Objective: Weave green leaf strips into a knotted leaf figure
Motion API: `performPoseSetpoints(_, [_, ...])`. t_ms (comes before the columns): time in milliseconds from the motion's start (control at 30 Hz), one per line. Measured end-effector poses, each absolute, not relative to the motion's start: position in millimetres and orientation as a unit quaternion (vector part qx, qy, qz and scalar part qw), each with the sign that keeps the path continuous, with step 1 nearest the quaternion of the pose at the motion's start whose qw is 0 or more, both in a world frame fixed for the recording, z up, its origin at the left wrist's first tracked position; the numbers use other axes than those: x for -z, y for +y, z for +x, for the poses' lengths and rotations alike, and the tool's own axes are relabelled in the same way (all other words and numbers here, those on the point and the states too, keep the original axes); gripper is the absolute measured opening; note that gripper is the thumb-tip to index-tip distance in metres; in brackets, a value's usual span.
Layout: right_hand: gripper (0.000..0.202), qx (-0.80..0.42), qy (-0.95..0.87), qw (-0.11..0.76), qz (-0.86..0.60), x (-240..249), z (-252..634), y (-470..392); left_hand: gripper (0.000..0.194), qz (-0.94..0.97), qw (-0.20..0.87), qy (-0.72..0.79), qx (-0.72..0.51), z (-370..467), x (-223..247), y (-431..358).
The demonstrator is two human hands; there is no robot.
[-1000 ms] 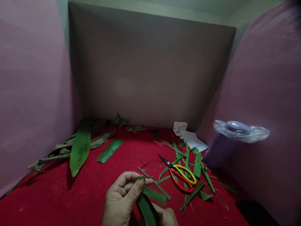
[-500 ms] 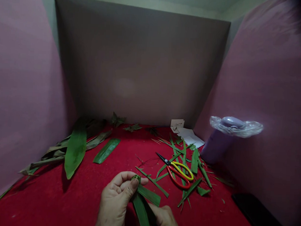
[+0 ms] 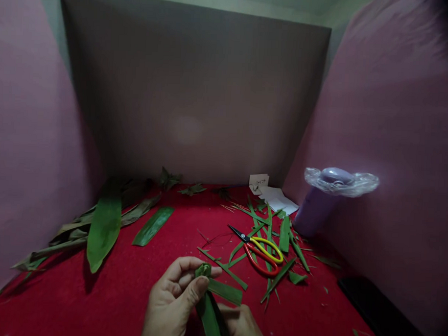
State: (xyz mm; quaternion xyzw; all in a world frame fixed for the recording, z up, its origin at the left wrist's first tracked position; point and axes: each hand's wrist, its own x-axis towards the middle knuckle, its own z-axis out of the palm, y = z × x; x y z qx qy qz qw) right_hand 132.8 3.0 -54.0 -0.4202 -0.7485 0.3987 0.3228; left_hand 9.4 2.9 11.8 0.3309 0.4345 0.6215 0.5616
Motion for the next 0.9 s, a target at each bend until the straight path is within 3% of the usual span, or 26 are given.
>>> performPoseSetpoints(233, [0.017, -0.443, -0.727, 0.331, -0.407, 43, 136, 3, 0.027, 0.327, 0.592, 0.434, -0.595, 11, -12, 1])
performPoseSetpoints(900, [0.011, -0.472, -0.71, 0.309, -0.422, 52, 136, 4, 0.031, 0.325, 0.528, 0.462, -0.634, 16, -16, -5])
